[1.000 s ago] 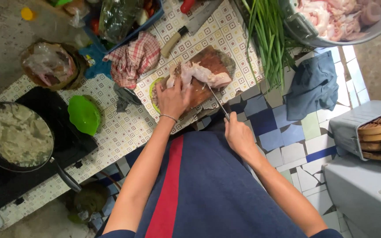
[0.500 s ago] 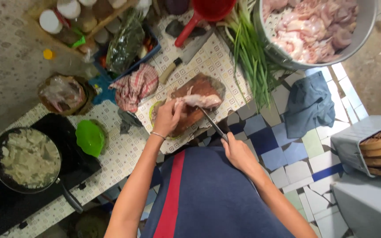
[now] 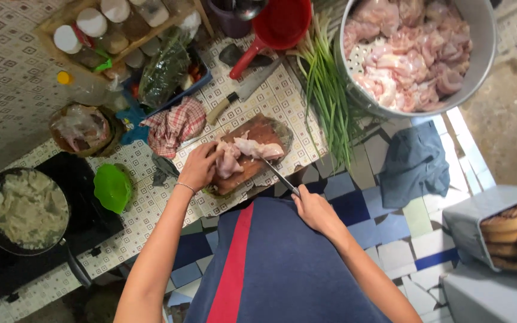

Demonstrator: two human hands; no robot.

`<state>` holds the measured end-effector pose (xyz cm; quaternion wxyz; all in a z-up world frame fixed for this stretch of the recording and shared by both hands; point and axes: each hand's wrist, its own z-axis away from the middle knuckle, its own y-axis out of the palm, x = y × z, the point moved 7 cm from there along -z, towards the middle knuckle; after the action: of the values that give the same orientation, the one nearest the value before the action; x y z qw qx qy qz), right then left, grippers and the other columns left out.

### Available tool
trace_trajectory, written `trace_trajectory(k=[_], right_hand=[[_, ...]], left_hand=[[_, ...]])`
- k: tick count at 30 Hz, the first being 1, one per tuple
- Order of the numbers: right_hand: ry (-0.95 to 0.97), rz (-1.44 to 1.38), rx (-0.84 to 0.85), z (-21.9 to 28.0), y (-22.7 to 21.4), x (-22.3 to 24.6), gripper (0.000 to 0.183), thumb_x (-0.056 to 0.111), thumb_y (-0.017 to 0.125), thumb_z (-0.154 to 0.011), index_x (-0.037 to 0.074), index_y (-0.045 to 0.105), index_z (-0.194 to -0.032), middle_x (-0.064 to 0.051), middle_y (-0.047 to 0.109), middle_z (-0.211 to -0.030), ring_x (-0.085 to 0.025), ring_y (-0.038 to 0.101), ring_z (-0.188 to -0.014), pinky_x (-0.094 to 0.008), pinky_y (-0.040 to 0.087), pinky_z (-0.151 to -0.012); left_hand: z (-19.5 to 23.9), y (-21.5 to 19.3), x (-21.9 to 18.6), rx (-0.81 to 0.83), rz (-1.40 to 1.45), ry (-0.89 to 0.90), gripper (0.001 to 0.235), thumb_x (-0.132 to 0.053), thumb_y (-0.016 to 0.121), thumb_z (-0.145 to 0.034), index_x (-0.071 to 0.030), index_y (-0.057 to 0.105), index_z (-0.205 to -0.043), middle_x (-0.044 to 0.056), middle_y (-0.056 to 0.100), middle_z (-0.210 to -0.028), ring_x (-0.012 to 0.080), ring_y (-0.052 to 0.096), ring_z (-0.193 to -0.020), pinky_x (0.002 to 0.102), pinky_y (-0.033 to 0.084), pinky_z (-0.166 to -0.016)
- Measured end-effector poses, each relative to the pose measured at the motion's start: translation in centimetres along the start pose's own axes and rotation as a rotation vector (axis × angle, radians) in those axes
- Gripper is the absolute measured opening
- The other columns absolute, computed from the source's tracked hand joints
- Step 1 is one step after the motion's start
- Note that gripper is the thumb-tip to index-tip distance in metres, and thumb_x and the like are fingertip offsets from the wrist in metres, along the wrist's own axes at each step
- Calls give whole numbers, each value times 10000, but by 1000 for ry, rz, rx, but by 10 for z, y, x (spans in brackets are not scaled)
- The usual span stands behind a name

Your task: Cutting raw chicken into smaller pieces on a wooden cutting board using a kitchen knife.

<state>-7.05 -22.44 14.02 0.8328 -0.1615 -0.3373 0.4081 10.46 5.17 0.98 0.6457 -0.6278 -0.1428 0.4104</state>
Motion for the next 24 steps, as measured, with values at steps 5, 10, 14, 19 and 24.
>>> trace_trajectory(k=[5, 10, 14, 19, 24], right_hand=[[-46, 15, 19, -17, 5, -20, 230, 285, 429, -1026, 68, 500, -1044, -272, 702, -842, -407, 731, -775, -443, 577, -617], [-77, 20, 20, -18, -11, -23, 226, 269, 432, -1026, 57, 508, -1037, -275, 697, -827, -412, 728, -769, -448, 570, -616], [-106, 11, 39, -11, -24, -25, 256, 293, 428, -1033, 50, 510, -1040, -287, 689, -830, -432, 717, -770, -464, 566, -622], [-94, -78, 104, 25, -60, -29, 285, 293, 404, -1040, 49, 545, -1083, -285, 697, -854, -415, 721, -789, -463, 547, -648], [-3, -112, 100, 46, -81, -84, 306, 300, 396, -1032, 73, 581, -1121, -266, 716, -858, -379, 722, -763, -451, 545, -663]], left_hand=[[-2, -6, -6, -99, -218, 51, 334, -339, 632, -884, -353, 591, -1216, 69, 419, -1467, 293, 405, -1386, 475, 313, -1119], [-1, -23, -17, -157, -247, 122, 158, -292, 559, -942, -306, 601, -1093, -3, 493, -1339, 202, 476, -1311, 430, 290, -1116], [7, -71, -27, -305, 56, 52, 136, -178, 583, -975, -193, 621, -1105, 34, 638, -1197, 169, 599, -1229, 473, 318, -1178], [-6, -173, -61, -359, 451, -73, 103, -124, 546, -1003, -93, 627, -947, 182, 626, -802, 409, 654, -849, 492, 512, -777], [-50, -262, -119, -326, 632, -117, 318, -273, 586, -1036, -154, 554, -743, 77, 510, -442, 213, 541, -449, 292, 464, -512]])
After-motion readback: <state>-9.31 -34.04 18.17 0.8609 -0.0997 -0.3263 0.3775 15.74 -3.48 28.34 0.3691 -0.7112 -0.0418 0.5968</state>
